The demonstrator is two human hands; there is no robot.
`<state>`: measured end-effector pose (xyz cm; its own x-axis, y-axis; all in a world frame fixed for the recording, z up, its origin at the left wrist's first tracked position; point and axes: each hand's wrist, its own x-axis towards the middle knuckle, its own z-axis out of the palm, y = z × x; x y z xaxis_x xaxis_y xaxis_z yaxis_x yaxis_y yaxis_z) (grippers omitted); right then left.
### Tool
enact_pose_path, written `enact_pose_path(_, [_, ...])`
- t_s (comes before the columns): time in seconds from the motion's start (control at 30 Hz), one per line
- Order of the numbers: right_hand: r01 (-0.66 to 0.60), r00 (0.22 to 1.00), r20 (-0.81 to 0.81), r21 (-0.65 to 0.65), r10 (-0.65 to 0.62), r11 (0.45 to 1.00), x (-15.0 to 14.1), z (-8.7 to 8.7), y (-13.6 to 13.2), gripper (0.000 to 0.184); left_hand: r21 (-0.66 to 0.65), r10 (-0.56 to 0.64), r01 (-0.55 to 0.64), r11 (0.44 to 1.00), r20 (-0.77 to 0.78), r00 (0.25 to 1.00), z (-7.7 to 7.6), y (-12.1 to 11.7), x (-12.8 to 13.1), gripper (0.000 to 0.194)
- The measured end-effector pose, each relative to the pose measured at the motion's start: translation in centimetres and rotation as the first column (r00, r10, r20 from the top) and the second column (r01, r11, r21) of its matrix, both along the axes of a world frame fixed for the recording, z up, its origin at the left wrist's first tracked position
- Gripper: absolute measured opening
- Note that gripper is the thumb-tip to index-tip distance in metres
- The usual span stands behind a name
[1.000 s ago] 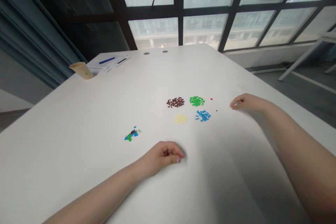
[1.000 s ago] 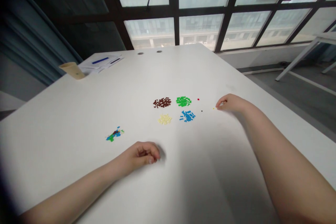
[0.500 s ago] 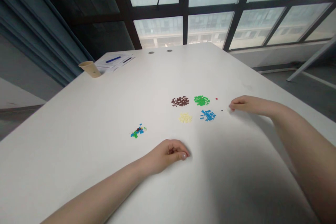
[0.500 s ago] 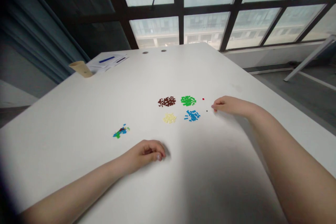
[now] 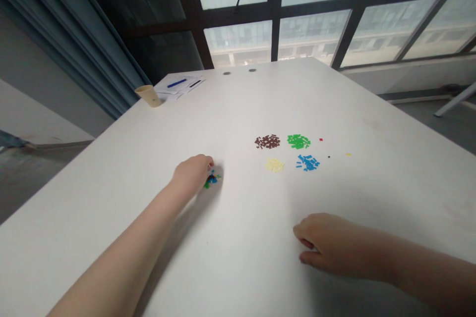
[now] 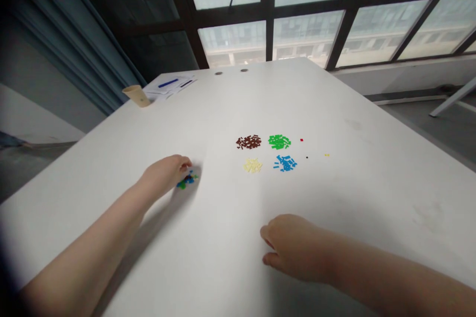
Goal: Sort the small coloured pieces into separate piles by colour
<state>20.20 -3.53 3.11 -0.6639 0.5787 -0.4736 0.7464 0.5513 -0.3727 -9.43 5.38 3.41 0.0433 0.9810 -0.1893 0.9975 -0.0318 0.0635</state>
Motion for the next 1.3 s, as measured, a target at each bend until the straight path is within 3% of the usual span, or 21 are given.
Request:
enact_pose_path(0.13, [0.003, 1.0, -0.004, 0.023, -0.002, 1.0, -0.1, -0.5, -0.1, 0.019, -0.026, 0.019, -0.015, 1.0, 0.144, 0.989, -1.0, 1.8, -2.0, 0.014])
enact_pose_path(0.43, [0.002, 1.0, 0.001, 0.043, -0.002, 0.999, -0.2, -0.9, -0.3, 0.02, 0.016, 0.023, -0.028, 0.999, 0.26, 0.965, -1.6, 1.4, -1.3, 0.014])
enact_pose_path(0.6, [-0.01, 1.0, 0.004, 0.06, 0.01, 0.998, -0.1, -1.0, -0.3, 0.023, 0.039, -0.035, 0.02, 0.999, 0.416, 0.909, -1.4, 1.1, -0.3, 0.007])
enact_pose_path(0.67, [-0.014, 1.0, 0.003, 0.069, 0.014, 0.997, -0.1, -1.0, -0.3, 0.024, -0.064, -0.022, 0.082, 0.995, 0.644, 0.764, -1.3, 0.3, 1.2, 0.004])
enact_pose_path(0.73, [-0.013, 1.0, 0.006, 0.066, 0.013, 0.998, -0.2, -1.0, -0.3, 0.024, -0.243, 0.145, 0.181, 0.953, 0.89, 0.432, -1.6, -0.9, 3.2, 0.009])
enact_pose_path(0.8, [-0.011, 1.0, 0.007, 0.063, 0.011, 0.998, -0.2, -0.9, -0.3, 0.024, -0.436, 0.419, 0.272, 0.858, 0.9, 0.122, -2.3, -2.2, 5.1, 0.018])
enact_pose_path(0.87, [-0.013, 1.0, 0.001, 0.076, 0.013, 0.997, -0.2, -1.0, -0.3, 0.023, -0.543, 0.605, 0.354, 0.761, 0.791, -0.088, -3.2, -3.3, 6.5, 0.021])
enact_pose_path(0.9, [-0.013, 1.0, -0.004, 0.084, 0.014, 0.996, -0.1, -1.0, -0.3, 0.023, -0.569, 0.658, 0.384, 0.728, 0.737, -0.155, -3.5, -3.7, 6.9, 0.022])
enact_pose_path(0.97, [-0.011, 1.0, -0.014, 0.095, 0.012, 0.995, -0.1, -1.2, -0.4, 0.022, -0.59, 0.713, 0.421, 0.689, 0.657, -0.245, -3.9, -4.1, 7.2, 0.022])
enact_pose_path(1.07, [-0.008, 1.0, -0.01, 0.098, 0.009, 0.995, -0.2, -1.2, -0.3, 0.022, -0.603, 0.741, 0.436, 0.668, 0.594, -0.312, -3.9, -4.0, 6.9, 0.018])
enact_pose_path(1.3, [-0.022, 1.0, 0.011, 0.101, 0.021, 0.995, -0.3, -0.9, -0.3, 0.023, -0.619, 0.761, 0.446, 0.646, 0.565, -0.317, -3.7, -3.9, 6.8, 0.014])
